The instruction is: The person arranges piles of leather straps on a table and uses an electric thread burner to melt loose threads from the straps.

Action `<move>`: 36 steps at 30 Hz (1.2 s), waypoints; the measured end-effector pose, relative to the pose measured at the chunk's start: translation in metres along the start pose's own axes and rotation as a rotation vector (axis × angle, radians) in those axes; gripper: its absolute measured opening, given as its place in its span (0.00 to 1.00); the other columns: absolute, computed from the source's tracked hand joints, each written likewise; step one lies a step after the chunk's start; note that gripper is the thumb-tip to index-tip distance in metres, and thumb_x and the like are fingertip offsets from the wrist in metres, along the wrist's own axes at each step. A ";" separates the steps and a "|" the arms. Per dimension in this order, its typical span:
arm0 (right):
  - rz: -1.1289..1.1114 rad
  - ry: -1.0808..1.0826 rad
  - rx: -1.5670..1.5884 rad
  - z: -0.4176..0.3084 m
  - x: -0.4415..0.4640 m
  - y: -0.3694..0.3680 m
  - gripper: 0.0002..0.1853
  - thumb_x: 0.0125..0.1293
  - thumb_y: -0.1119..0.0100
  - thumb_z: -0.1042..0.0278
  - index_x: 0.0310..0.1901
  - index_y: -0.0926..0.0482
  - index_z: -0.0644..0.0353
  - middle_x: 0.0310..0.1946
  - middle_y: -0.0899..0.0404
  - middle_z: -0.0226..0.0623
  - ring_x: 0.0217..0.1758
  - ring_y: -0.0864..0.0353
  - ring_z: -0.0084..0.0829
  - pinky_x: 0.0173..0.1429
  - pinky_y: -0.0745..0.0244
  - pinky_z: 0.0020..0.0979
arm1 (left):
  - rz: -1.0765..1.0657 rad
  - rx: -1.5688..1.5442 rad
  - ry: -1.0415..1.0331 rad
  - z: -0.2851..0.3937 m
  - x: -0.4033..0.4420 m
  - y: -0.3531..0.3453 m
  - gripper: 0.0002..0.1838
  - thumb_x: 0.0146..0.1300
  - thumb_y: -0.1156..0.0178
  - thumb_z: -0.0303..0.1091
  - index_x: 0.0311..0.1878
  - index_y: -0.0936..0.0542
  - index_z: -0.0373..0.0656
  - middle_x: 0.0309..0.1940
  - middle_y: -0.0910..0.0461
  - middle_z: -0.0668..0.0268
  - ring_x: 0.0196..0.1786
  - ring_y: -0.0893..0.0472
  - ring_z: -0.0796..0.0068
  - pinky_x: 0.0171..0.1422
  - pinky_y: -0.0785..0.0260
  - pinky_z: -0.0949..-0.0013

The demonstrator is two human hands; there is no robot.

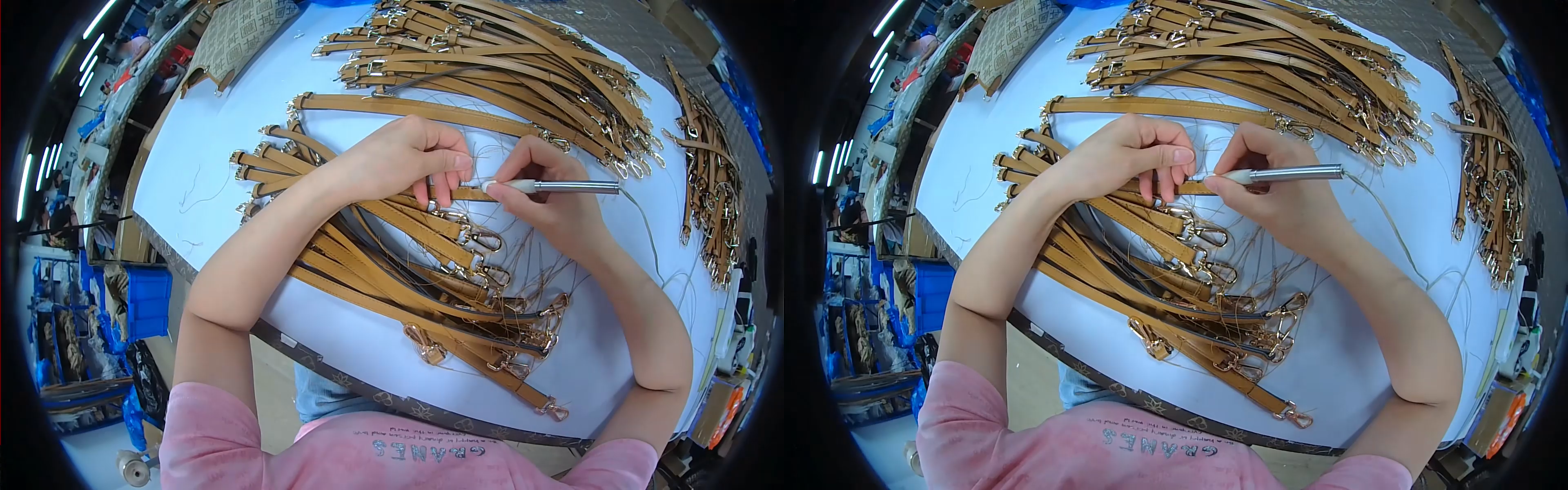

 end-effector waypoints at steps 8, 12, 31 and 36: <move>-0.005 -0.011 -0.013 0.000 0.000 0.000 0.09 0.59 0.32 0.74 0.31 0.26 0.59 0.25 0.27 0.22 0.28 0.33 0.12 0.32 0.39 0.18 | -0.001 -0.005 0.002 0.000 0.000 0.000 0.11 0.74 0.48 0.37 0.41 0.22 0.39 0.31 0.19 0.69 0.31 0.17 0.82 0.30 0.27 0.80; -0.002 -0.003 -0.021 0.000 -0.001 0.000 0.09 0.59 0.32 0.74 0.31 0.26 0.59 0.25 0.27 0.22 0.29 0.33 0.12 0.32 0.39 0.18 | 0.003 -0.001 0.003 -0.001 0.000 0.000 0.11 0.74 0.48 0.37 0.41 0.22 0.39 0.31 0.19 0.69 0.31 0.17 0.82 0.30 0.28 0.80; 0.213 0.260 0.235 -0.024 -0.009 0.019 0.04 0.66 0.42 0.79 0.38 0.28 0.65 0.38 0.26 0.37 0.33 0.24 0.20 0.42 0.18 0.27 | 0.397 1.109 -0.565 0.042 -0.037 0.034 0.07 0.60 0.42 0.24 0.41 0.18 0.39 0.35 0.16 0.60 0.43 0.18 0.59 0.49 0.26 0.64; 0.250 0.288 0.239 -0.032 -0.011 0.025 0.04 0.67 0.43 0.79 0.40 0.29 0.66 0.40 0.26 0.40 0.33 0.23 0.21 0.43 0.16 0.30 | 0.032 0.956 -0.011 0.038 -0.048 0.049 0.05 0.59 0.38 0.27 0.38 0.18 0.40 0.35 0.18 0.60 0.41 0.19 0.60 0.46 0.27 0.63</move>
Point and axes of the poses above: each hand's wrist, its own x-axis towards the middle knuckle, its own y-axis out of the back of the hand, z = x × y, the point moved 6 cm from there along x, towards the middle knuckle
